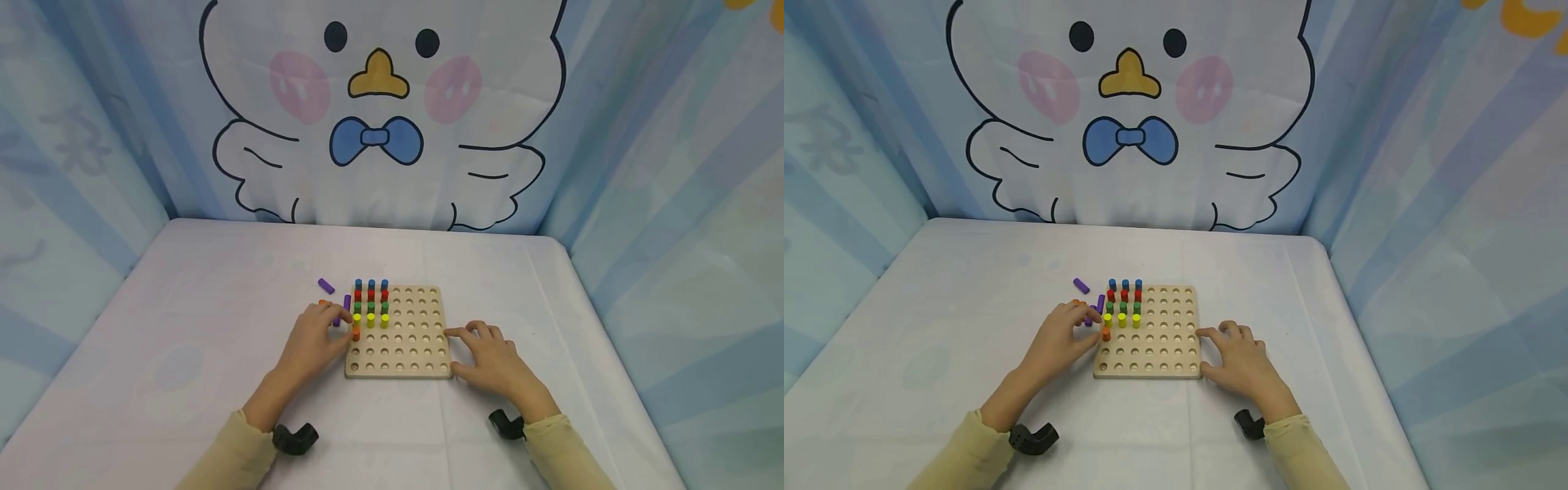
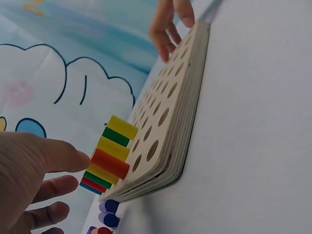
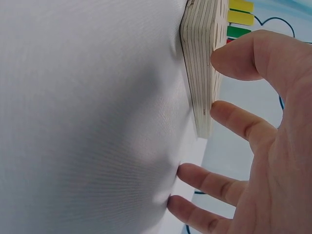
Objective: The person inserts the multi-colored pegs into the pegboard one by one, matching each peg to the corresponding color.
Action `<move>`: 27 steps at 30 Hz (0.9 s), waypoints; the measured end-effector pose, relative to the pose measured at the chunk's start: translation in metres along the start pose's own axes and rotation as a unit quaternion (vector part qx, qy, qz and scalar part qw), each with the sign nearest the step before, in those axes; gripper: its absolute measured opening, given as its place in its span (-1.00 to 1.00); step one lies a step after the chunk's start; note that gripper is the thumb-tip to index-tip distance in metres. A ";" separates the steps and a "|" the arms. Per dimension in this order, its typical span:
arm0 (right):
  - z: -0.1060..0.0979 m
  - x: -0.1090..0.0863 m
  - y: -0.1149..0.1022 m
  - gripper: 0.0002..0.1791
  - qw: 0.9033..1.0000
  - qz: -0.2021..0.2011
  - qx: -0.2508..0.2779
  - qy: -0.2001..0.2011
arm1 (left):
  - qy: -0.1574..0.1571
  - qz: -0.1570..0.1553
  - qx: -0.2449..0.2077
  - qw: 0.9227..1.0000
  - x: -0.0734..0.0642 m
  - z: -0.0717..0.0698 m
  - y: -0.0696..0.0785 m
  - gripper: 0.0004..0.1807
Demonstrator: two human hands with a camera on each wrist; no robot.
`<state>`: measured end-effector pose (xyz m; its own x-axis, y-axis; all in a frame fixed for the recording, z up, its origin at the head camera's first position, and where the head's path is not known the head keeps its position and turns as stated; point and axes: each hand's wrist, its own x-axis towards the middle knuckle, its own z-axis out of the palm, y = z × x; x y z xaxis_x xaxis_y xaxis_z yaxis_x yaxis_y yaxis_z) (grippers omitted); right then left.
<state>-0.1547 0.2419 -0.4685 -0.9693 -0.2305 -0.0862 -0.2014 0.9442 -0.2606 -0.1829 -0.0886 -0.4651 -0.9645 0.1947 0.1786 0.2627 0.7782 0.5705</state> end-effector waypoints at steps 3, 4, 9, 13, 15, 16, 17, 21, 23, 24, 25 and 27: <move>0.000 0.000 0.001 -0.39 1.000 0.000 -0.002 0.001 | 0.004 -0.009 0.008 1.000 0.003 -0.002 -0.003 -0.76; 0.000 0.000 0.001 -0.39 1.000 0.000 -0.003 0.002 | 0.005 -0.010 0.011 1.000 0.004 -0.002 -0.005 -0.76; 0.001 0.001 0.002 -0.38 1.000 -0.001 -0.004 0.002 | 0.012 -0.028 0.027 0.999 0.007 0.000 -0.013 -0.77; 0.001 0.001 0.001 -0.38 1.000 0.001 -0.006 -0.003 | 0.012 -0.064 0.032 0.997 0.007 0.004 -0.022 -0.69; 0.001 0.001 0.001 -0.39 1.000 0.001 -0.008 -0.005 | 0.010 -0.082 0.034 0.996 0.007 0.004 -0.026 -0.62; 0.001 0.001 0.001 -0.39 1.000 0.000 -0.008 -0.005 | 0.008 -0.089 0.035 0.995 0.007 0.004 -0.027 -0.59; 0.001 0.001 0.001 -0.39 1.000 0.001 -0.009 -0.005 | 0.005 -0.096 0.036 0.995 0.007 0.003 -0.028 -0.56; 0.000 0.001 0.001 -0.39 1.000 -0.001 -0.011 -0.004 | -0.005 -0.102 0.047 0.994 0.008 0.001 -0.032 -0.55; 0.000 0.001 0.000 -0.39 1.000 -0.001 -0.010 -0.003 | -0.012 -0.104 0.055 0.993 0.009 0.001 -0.033 -0.53; 0.000 0.001 0.000 -0.39 1.000 0.000 -0.009 -0.004 | -0.017 -0.105 0.060 0.993 0.010 0.001 -0.034 -0.52; 0.000 0.001 0.000 -0.39 1.000 0.000 -0.008 -0.004 | -0.021 -0.107 0.063 0.992 0.010 0.002 -0.035 -0.52; 0.000 0.001 0.000 -0.39 1.000 0.000 -0.006 -0.004 | -0.025 -0.105 0.069 0.992 0.010 0.003 -0.036 -0.51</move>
<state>-0.1552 0.2417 -0.4684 -0.9682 -0.2320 -0.0938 -0.2028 0.9470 -0.2490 -0.2021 -0.1132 -0.4860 -0.9986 0.0461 0.0247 0.0523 0.8785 0.4748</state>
